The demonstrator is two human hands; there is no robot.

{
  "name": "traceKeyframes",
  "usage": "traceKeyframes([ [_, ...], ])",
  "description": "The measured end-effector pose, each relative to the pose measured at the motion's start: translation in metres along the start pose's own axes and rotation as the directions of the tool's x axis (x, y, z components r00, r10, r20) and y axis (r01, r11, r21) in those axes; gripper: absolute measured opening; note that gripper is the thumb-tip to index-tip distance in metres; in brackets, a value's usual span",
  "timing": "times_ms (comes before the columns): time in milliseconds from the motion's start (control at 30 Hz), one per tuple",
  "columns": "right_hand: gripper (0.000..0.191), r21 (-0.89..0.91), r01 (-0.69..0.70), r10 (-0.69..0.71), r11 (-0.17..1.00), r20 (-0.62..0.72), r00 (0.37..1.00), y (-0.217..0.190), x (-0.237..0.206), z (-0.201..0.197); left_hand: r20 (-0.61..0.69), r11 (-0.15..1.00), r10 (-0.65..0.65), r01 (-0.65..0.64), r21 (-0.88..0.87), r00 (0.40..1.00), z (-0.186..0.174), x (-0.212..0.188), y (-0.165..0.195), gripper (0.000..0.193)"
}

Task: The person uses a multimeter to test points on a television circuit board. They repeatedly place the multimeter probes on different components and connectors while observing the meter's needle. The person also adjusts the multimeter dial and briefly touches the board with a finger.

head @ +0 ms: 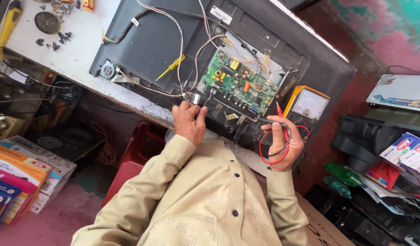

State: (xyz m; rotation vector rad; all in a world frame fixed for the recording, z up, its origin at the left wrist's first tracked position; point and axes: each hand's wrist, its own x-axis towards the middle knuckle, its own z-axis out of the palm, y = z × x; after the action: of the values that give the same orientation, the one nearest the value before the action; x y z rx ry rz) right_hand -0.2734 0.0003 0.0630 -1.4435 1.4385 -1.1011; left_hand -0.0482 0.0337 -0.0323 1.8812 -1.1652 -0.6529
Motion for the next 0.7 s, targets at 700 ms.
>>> traceKeyframes([
  [700,0.021,0.068,-0.073,0.071,0.995,0.034,0.997,0.02,-0.003,-0.005,-0.015,0.998,-0.042,0.041,-0.057,0.999,0.004,-0.009,-0.001,0.018],
])
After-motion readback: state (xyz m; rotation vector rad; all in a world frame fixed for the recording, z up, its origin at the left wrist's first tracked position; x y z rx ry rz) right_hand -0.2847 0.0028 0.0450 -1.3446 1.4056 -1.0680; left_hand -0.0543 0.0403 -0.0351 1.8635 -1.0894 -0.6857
